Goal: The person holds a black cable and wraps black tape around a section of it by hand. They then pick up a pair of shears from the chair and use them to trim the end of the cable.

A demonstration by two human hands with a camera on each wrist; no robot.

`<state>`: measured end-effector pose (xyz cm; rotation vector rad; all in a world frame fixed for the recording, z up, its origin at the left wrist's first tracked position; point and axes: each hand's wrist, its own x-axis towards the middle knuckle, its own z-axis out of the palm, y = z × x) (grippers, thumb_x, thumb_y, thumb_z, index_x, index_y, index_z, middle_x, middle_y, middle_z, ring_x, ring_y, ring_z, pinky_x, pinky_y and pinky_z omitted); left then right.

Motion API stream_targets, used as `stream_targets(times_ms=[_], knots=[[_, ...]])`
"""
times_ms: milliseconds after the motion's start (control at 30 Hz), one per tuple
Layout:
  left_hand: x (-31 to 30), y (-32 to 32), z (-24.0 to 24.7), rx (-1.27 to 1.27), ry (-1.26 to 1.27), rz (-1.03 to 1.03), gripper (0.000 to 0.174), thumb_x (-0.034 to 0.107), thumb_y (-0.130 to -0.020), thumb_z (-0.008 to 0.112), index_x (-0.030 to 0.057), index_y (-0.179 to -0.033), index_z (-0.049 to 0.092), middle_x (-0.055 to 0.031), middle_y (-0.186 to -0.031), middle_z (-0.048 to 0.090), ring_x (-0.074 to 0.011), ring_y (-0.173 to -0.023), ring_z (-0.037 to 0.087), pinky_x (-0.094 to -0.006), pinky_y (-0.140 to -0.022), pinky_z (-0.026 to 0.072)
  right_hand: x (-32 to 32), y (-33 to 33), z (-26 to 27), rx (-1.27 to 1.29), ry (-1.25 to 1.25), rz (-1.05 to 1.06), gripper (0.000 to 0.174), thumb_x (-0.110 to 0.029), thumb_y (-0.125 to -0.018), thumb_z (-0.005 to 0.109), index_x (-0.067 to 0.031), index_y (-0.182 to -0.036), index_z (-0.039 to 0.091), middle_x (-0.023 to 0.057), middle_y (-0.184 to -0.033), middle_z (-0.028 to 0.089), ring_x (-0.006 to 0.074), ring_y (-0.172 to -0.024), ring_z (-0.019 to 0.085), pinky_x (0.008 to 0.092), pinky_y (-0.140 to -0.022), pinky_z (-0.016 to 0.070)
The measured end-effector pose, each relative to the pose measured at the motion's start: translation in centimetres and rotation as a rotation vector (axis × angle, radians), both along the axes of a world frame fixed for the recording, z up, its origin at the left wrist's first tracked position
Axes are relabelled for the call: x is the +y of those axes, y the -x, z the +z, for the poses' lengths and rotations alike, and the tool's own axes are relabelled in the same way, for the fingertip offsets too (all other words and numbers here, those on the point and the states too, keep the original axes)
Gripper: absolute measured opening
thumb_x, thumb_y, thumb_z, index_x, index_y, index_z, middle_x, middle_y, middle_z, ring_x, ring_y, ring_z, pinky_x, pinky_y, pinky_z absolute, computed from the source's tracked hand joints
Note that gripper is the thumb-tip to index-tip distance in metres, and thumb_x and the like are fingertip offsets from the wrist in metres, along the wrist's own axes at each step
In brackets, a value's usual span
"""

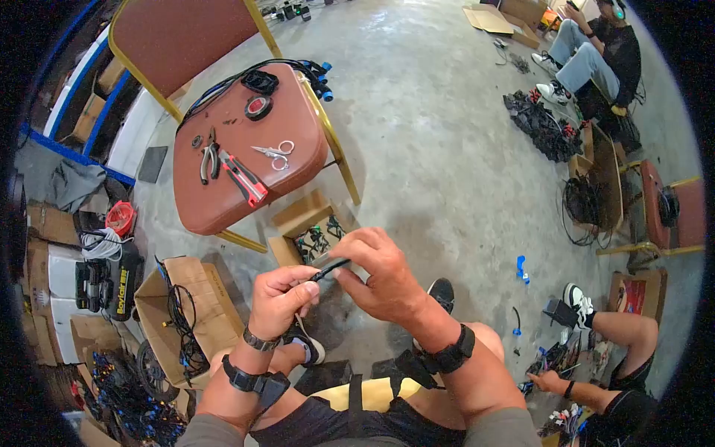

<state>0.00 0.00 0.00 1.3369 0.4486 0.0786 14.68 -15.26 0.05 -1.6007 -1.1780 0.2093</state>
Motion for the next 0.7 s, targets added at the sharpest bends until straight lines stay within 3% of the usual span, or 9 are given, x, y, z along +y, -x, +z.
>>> stream_targets(times_ms=[100,200,267,500,567,700], knots=[[-0.4,-0.1,-0.3,0.003,-0.003,0.042,0.022,0.008,-0.089,0.065,-0.0015,-0.109,0.067,-0.0061,-0.072,0.065,-0.0069,-0.053,0.051,-0.0207,-0.047,0.0406,-0.2,0.4,0.0,0.024,-0.009,-0.082,0.028,0.002,-0.073,0.069,-0.0071,-0.099,0.062,0.012,-0.091,0.062,0.0303,-0.086,0.06,0.0373,-0.072,0.0496],[-0.6,-0.3,-0.2,-0.025,0.026,0.064,0.023,0.007,-0.089,0.065,-0.0017,-0.111,0.066,-0.0056,-0.072,0.065,-0.0065,-0.054,0.053,-0.0199,-0.048,0.0411,0.0,1.0,-0.6,0.139,-0.006,-0.063,0.027,0.003,-0.074,0.067,-0.0055,-0.098,0.061,0.0102,-0.085,0.063,0.0274,-0.076,0.061,0.0349,-0.067,0.05],[-0.8,-0.5,-0.3,0.021,0.011,0.071,0.026,0.008,-0.089,0.065,-0.0016,-0.113,0.065,-0.0065,-0.075,0.067,-0.0069,-0.055,0.055,-0.0195,-0.049,0.0431,0.2,1.0,-1.0,0.094,-0.029,-0.068,0.032,0.007,-0.076,0.067,-0.0049,-0.104,0.06,0.0064,-0.083,0.063,0.016,-0.072,0.06,0.0271,-0.062,0.0495],[-1.9,-0.9,-0.7,0.027,0.078,0.085,0.028,0.004,-0.089,0.066,-0.0012,-0.116,0.064,-0.0087,-0.082,0.069,-0.0095,-0.058,0.06,-0.0219,-0.052,0.0491,0.2,1.1,-1.1,0.175,-0.006,-0.099,0.03,0.005,-0.079,0.066,-0.0042,-0.107,0.059,0.006,-0.081,0.063,0.0134,-0.071,0.062,0.0254,-0.062,0.0507],[-2.4,-0.8,-1.1,0.003,0.048,0.088,0.029,0.004,-0.09,0.063,0.0029,-0.119,0.065,-0.0041,-0.084,0.069,-0.0066,-0.061,0.059,-0.0215,-0.053,0.048,0.0,1.0,-1.0,0.198,0.03,-0.088,0.03,0.005,-0.08,0.066,-0.0041,-0.108,0.059,0.0055,-0.082,0.064,0.0124,-0.071,0.062,0.0247,-0.062,0.0507],[-2.7,-0.7,-1.5,-0.041,0.027,0.106,0.03,0.003,-0.09,0.064,0.0035,-0.12,0.065,-0.0036,-0.084,0.069,-0.0059,-0.061,0.058,-0.0213,-0.053,0.0481,-0.2,1.2,-0.8,0.323,0.079,-0.076,0.03,0.005,-0.081,0.065,-0.0034,-0.109,0.059,0.0052,-0.083,0.065,0.0104,-0.072,0.062,0.0241,-0.062,0.0506]])
